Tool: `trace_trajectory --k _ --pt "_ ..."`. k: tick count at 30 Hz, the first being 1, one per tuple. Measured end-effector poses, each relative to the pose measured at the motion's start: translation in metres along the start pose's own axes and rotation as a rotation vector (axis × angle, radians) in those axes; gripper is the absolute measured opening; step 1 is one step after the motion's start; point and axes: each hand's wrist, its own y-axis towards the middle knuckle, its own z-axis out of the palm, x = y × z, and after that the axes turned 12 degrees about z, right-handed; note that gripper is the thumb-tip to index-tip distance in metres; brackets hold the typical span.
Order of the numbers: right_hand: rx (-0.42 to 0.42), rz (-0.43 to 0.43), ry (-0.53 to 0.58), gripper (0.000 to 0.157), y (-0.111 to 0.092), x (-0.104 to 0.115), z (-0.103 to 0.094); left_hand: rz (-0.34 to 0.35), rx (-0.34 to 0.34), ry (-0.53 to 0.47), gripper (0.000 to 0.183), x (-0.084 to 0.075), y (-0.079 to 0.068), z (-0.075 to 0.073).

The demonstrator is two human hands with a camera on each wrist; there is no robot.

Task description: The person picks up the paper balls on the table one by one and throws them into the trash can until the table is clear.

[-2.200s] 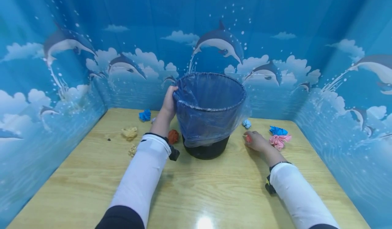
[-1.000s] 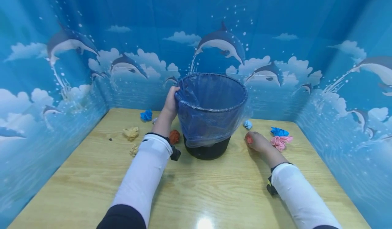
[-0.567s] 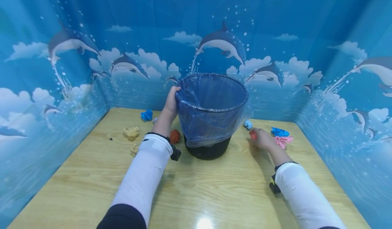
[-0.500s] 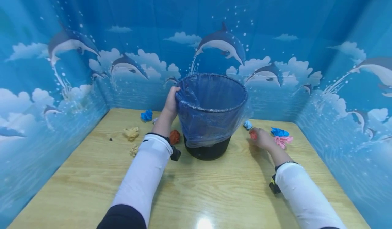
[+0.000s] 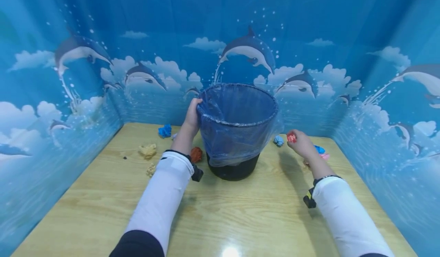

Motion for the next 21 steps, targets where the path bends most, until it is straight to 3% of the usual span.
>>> trace_trajectory --k 8,16,21 --pt "-0.086 -0.002 -0.031 0.042 -0.005 0.019 -0.031 -0.005 0.001 0.017 0.041 -0.001 0.000 0.000" --pt "-0.219 -0.033 0.017 0.044 -0.017 0.055 -0.065 0.004 -0.015 0.019 0.036 0.000 0.001 0.000" --pt "-0.297 -0.071 0.031 0.045 -0.018 0.079 -0.083 -0.005 -0.009 0.018 0.043 -0.001 0.001 0.000"
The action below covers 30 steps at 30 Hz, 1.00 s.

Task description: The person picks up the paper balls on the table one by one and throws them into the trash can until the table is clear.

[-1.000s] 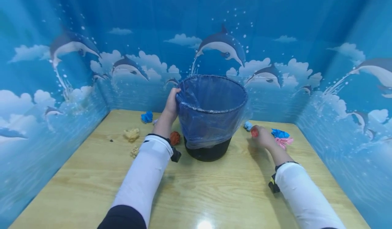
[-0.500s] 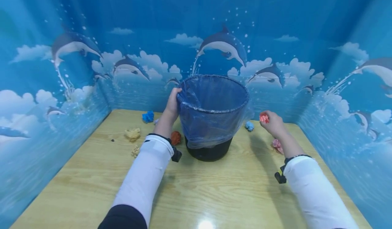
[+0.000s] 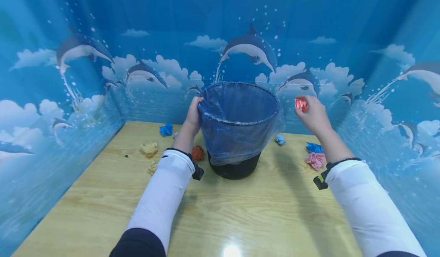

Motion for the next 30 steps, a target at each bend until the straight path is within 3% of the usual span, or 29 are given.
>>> trace_trajectory --k 6,15,22,30 --pt "-0.041 -0.040 0.014 0.048 0.006 0.028 -0.017 -0.003 0.003 0.002 0.048 0.000 0.000 0.000" --pt "-0.080 -0.073 0.130 0.050 0.005 0.074 -0.030 -0.029 -0.011 -0.003 0.057 0.001 0.000 0.000" --pt "-0.053 -0.167 0.142 0.047 -0.003 0.101 -0.024 0.000 -0.003 -0.016 0.036 0.001 0.001 0.000" --pt "-0.011 -0.227 0.142 0.045 -0.006 0.117 -0.014 0.004 0.016 -0.011 0.041 0.002 0.001 -0.002"
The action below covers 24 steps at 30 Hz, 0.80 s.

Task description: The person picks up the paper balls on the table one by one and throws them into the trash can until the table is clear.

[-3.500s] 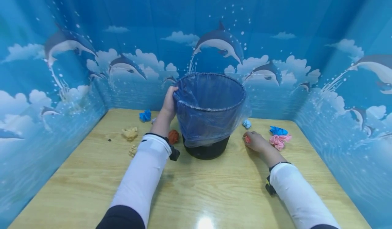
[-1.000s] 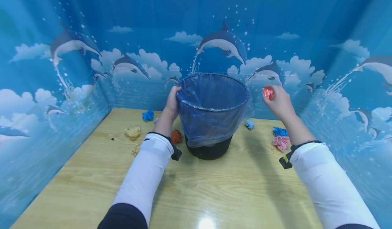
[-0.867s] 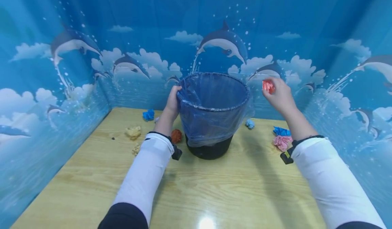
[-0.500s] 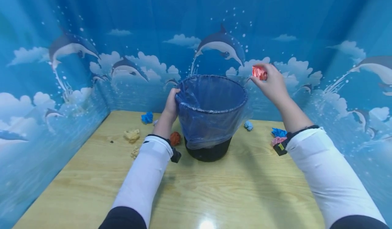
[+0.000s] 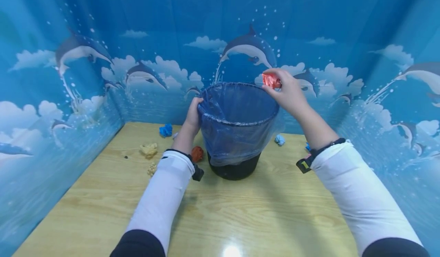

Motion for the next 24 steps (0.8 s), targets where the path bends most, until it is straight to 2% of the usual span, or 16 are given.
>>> trace_trajectory --k 6,12,17,24 --pt "0.033 -0.042 -0.013 0.044 0.000 0.011 0.005 -0.010 -0.004 -0.004 0.047 -0.001 0.000 0.001" --pt "0.133 -0.044 -0.056 0.044 -0.001 0.018 0.013 -0.024 -0.006 -0.008 0.052 -0.003 -0.001 0.002" --pt "0.172 -0.054 -0.072 0.044 -0.001 0.019 0.019 -0.027 -0.018 -0.015 0.044 -0.003 -0.002 0.002" --pt "0.179 -0.068 -0.059 0.043 0.000 0.022 0.021 -0.008 -0.009 -0.021 0.032 -0.003 -0.001 0.002"
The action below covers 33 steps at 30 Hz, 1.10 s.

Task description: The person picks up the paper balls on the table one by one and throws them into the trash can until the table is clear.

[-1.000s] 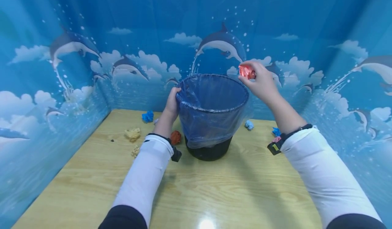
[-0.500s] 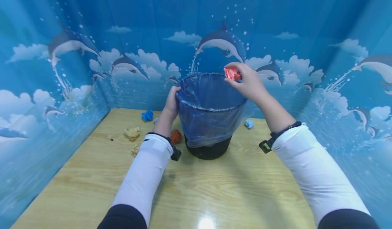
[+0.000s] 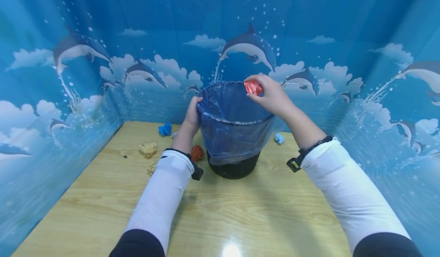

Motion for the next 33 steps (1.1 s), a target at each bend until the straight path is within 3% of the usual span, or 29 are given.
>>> trace_trajectory --k 6,15,27,33 --pt "0.013 -0.003 -0.010 0.047 0.001 0.000 0.000 0.009 0.002 -0.013 0.029 -0.001 0.001 0.001" --pt "0.154 0.034 -0.072 0.075 -0.001 -0.008 -0.002 -0.047 -0.001 0.020 0.060 0.000 -0.002 0.000" --pt "0.166 0.115 -0.055 0.078 -0.004 -0.022 -0.010 -0.038 0.013 0.031 0.060 0.000 -0.001 -0.001" --pt "0.168 0.143 -0.075 0.078 -0.007 -0.033 -0.014 -0.031 -0.002 0.017 0.051 -0.001 -0.001 0.000"
